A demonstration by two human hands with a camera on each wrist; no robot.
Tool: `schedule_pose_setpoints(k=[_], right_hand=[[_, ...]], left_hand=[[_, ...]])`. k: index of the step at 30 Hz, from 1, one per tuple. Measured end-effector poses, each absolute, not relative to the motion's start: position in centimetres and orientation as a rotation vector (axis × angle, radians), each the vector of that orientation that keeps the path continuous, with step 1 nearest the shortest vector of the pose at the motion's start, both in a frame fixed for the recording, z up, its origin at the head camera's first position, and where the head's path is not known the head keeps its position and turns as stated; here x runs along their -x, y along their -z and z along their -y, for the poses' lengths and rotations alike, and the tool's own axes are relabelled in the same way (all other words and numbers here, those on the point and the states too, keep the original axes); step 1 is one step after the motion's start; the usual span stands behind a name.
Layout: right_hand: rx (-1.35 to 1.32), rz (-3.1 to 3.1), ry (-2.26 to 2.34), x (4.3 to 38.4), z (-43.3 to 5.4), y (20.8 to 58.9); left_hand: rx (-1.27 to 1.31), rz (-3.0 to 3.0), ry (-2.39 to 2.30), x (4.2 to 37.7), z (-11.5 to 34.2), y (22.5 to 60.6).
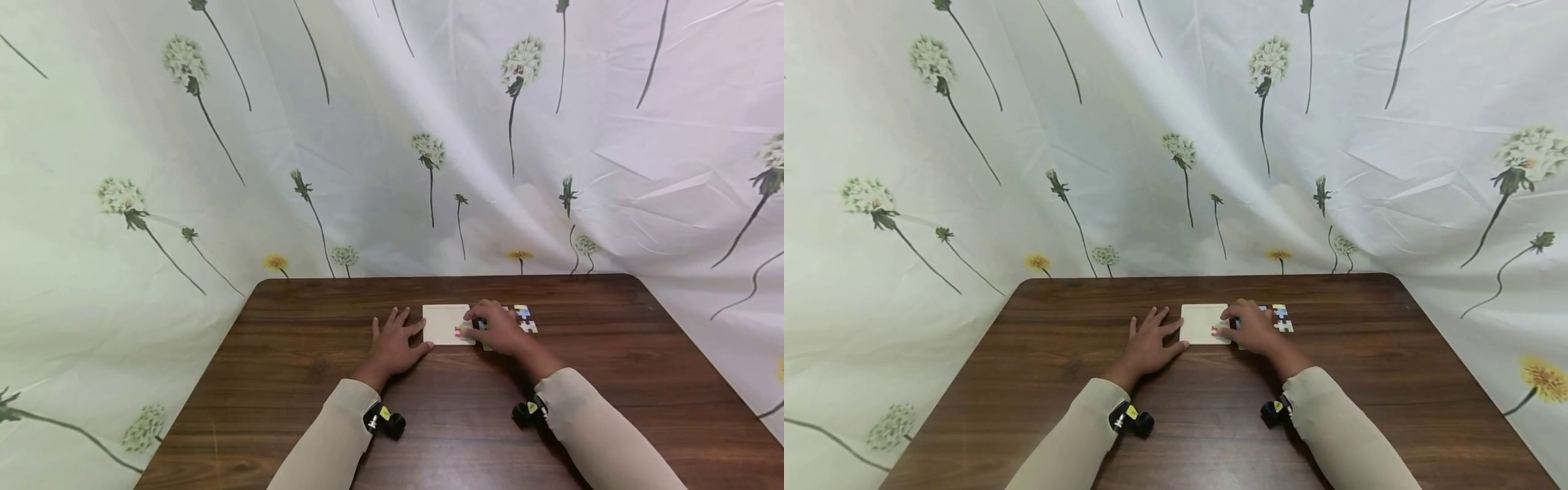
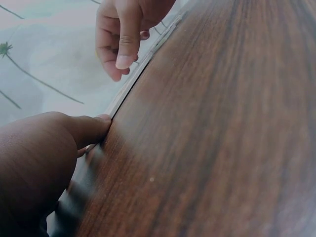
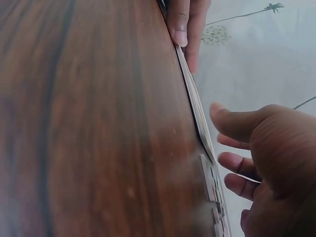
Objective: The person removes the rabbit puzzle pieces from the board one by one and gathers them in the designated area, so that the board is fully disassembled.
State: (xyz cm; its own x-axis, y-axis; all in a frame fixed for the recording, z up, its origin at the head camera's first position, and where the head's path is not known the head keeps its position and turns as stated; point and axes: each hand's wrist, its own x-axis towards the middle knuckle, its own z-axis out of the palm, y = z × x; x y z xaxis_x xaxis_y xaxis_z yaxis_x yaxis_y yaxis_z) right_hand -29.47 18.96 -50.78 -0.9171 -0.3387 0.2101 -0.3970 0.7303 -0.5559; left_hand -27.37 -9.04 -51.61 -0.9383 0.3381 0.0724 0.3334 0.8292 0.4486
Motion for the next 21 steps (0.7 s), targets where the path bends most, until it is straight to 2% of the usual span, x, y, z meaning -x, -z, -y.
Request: schedule_pose_setpoints(k=[21], right_hand=[[-0.608,2.899,-0.939,29.36,-18.53,50.63]], left_hand=[[-0.551,-2.984,-0.774,26.98,9.09,51.3]])
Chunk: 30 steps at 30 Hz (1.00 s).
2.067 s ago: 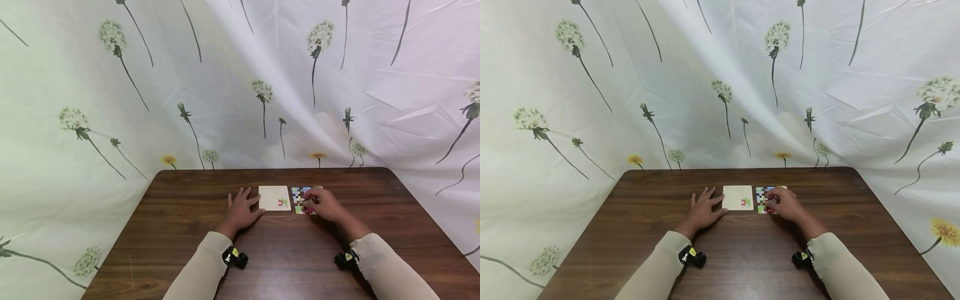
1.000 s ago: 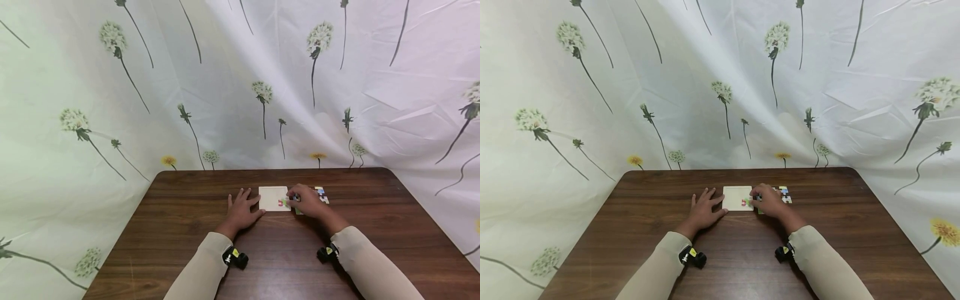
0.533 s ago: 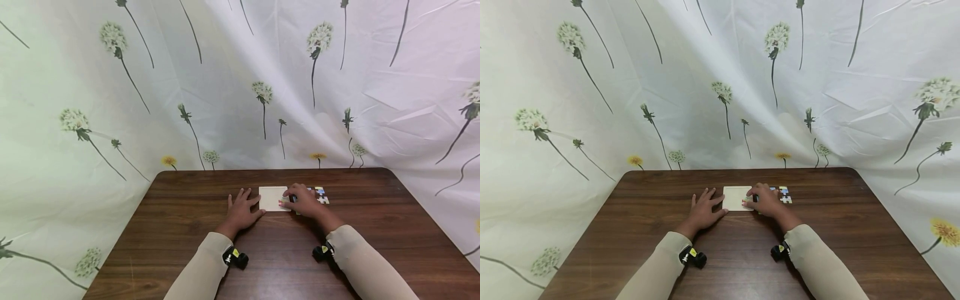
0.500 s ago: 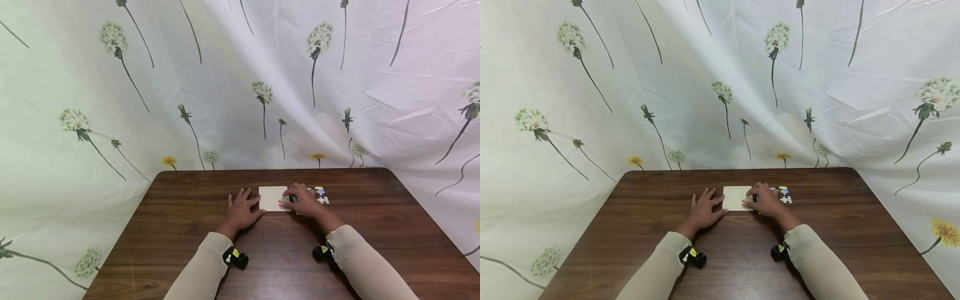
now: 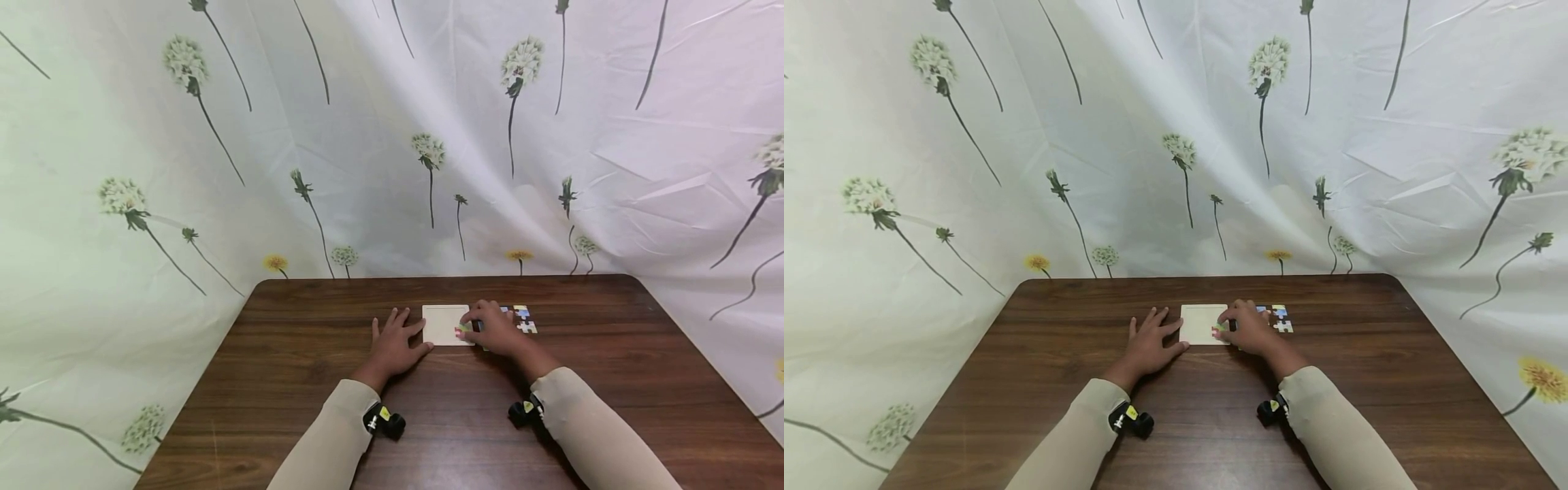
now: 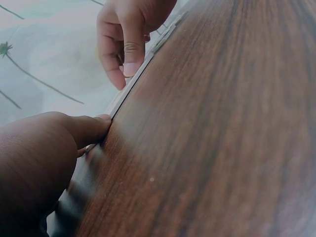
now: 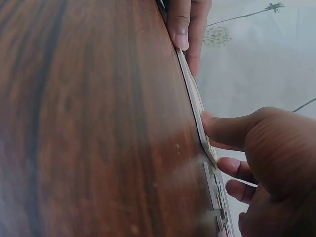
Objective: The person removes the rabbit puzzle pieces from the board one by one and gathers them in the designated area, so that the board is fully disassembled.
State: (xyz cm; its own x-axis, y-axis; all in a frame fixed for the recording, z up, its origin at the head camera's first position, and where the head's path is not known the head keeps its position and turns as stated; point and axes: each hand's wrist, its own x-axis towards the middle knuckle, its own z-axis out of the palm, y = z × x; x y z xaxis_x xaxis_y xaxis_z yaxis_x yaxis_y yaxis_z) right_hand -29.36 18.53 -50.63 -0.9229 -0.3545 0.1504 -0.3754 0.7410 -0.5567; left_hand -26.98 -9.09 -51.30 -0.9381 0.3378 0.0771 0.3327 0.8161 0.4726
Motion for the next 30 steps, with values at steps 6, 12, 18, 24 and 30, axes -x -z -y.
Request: schedule_pose_setpoints(k=[6,12,18,24,30], right_hand=[[-0.64,2.918,-0.969,29.19,-18.13,50.42],[-0.634,2.922,-0.972,29.33,-17.86,50.15],[-0.689,2.867,-1.04,29.8,-17.76,50.34],[-0.679,2.82,-1.109,29.69,-17.79,50.51],[-0.698,2.744,-1.162,29.37,-17.7,50.38]], left_hand=[[-0.551,-2.985,-0.778,27.01,9.14,51.37],[-0.553,-2.989,-0.777,26.96,9.1,51.33],[-0.549,-2.989,-0.779,26.93,9.13,51.24],[-0.552,-2.992,-0.774,27.0,9.14,51.35],[-0.558,-3.002,-0.757,27.15,9.08,51.51]])
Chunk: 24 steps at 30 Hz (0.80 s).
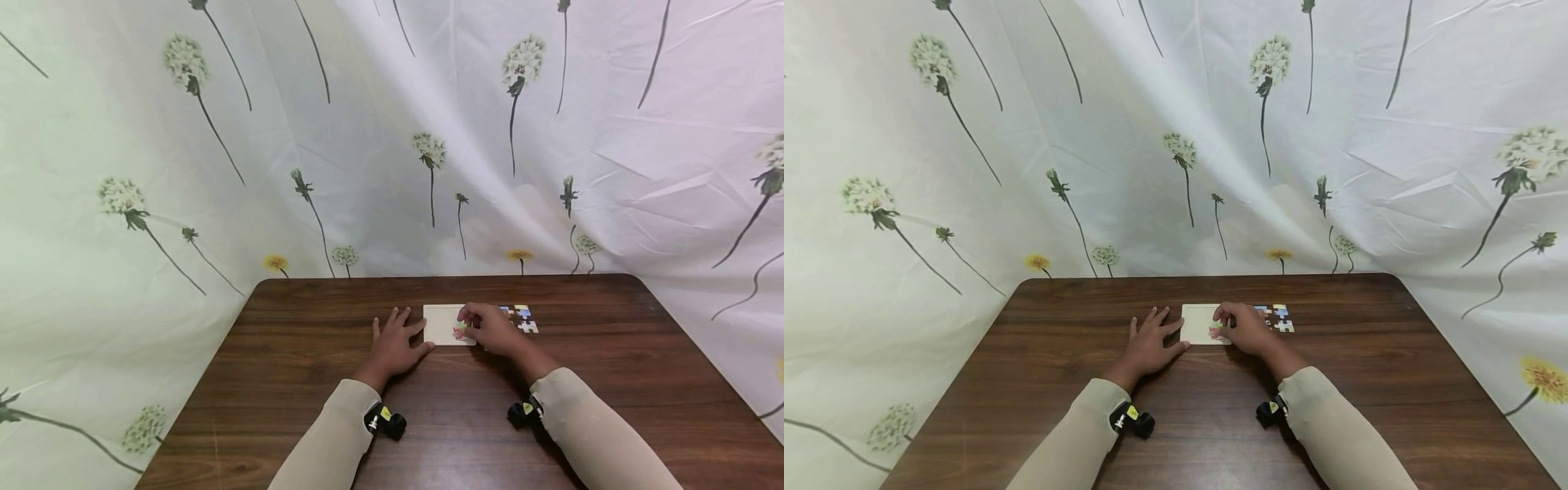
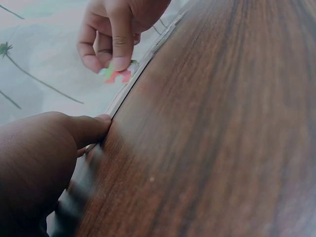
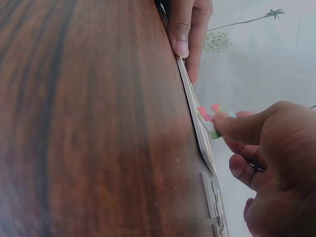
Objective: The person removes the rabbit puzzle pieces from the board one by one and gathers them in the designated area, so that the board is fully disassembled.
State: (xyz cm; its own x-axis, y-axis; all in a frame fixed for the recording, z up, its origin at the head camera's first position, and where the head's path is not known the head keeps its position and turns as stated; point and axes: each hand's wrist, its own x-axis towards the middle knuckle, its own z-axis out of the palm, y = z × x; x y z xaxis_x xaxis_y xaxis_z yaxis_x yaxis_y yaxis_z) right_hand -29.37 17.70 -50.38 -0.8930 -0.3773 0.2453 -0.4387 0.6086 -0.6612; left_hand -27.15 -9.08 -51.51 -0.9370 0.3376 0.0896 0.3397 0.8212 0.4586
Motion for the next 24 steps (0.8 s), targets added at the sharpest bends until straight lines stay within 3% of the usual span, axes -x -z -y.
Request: schedule_pose_setpoints(k=[24], right_hand=[[-0.552,2.679,-1.322,28.5,-18.6,49.7]], left_hand=[[0.548,3.007,0.75,27.0,9.1,51.2]])
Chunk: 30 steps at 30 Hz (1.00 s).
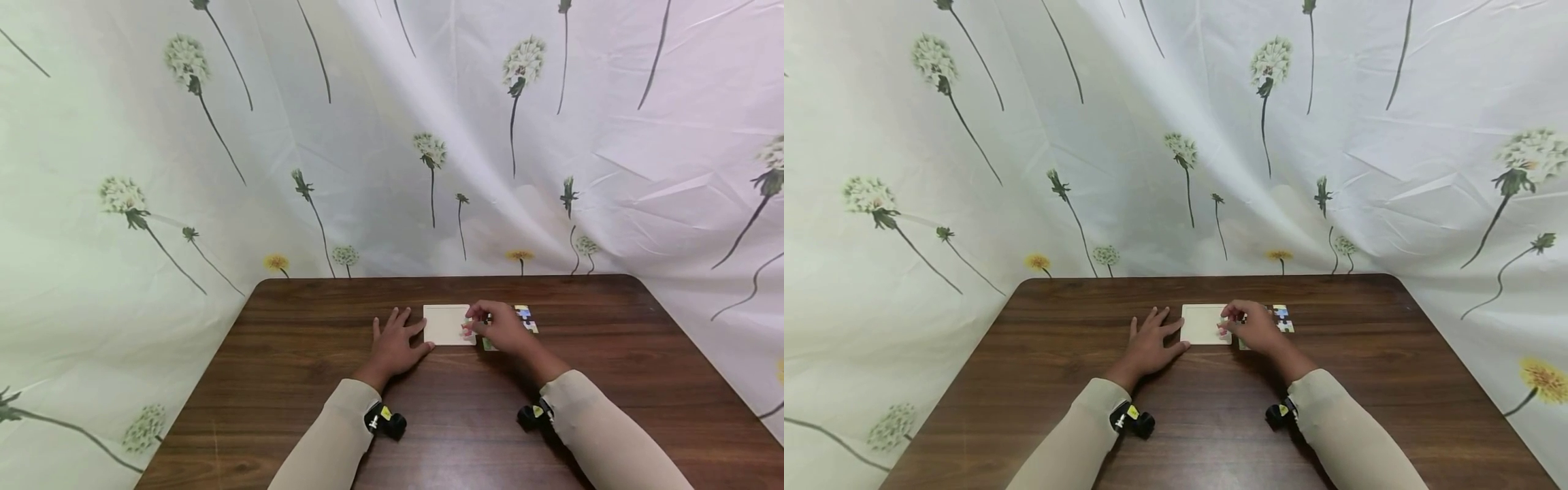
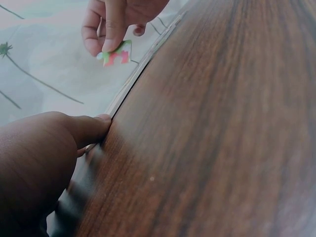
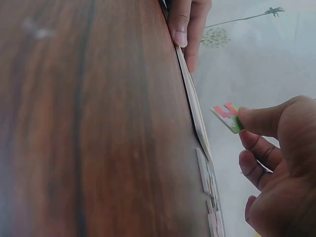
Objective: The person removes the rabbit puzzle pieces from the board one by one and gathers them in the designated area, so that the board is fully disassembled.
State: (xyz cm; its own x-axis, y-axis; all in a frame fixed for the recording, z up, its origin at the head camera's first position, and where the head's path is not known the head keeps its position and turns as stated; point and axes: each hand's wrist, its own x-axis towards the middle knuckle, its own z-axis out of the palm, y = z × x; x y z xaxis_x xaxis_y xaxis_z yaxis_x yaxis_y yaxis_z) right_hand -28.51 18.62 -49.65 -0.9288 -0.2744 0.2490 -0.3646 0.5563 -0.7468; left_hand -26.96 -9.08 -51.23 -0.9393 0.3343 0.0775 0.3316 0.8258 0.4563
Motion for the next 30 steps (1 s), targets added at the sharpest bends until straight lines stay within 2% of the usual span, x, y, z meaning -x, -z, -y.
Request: schedule_pose_setpoints(k=[30], right_hand=[[-0.538,2.612,-1.442,27.1,-23.1,49.7]], left_hand=[[-0.542,-2.989,-0.764,27.1,9.1,51.5]])
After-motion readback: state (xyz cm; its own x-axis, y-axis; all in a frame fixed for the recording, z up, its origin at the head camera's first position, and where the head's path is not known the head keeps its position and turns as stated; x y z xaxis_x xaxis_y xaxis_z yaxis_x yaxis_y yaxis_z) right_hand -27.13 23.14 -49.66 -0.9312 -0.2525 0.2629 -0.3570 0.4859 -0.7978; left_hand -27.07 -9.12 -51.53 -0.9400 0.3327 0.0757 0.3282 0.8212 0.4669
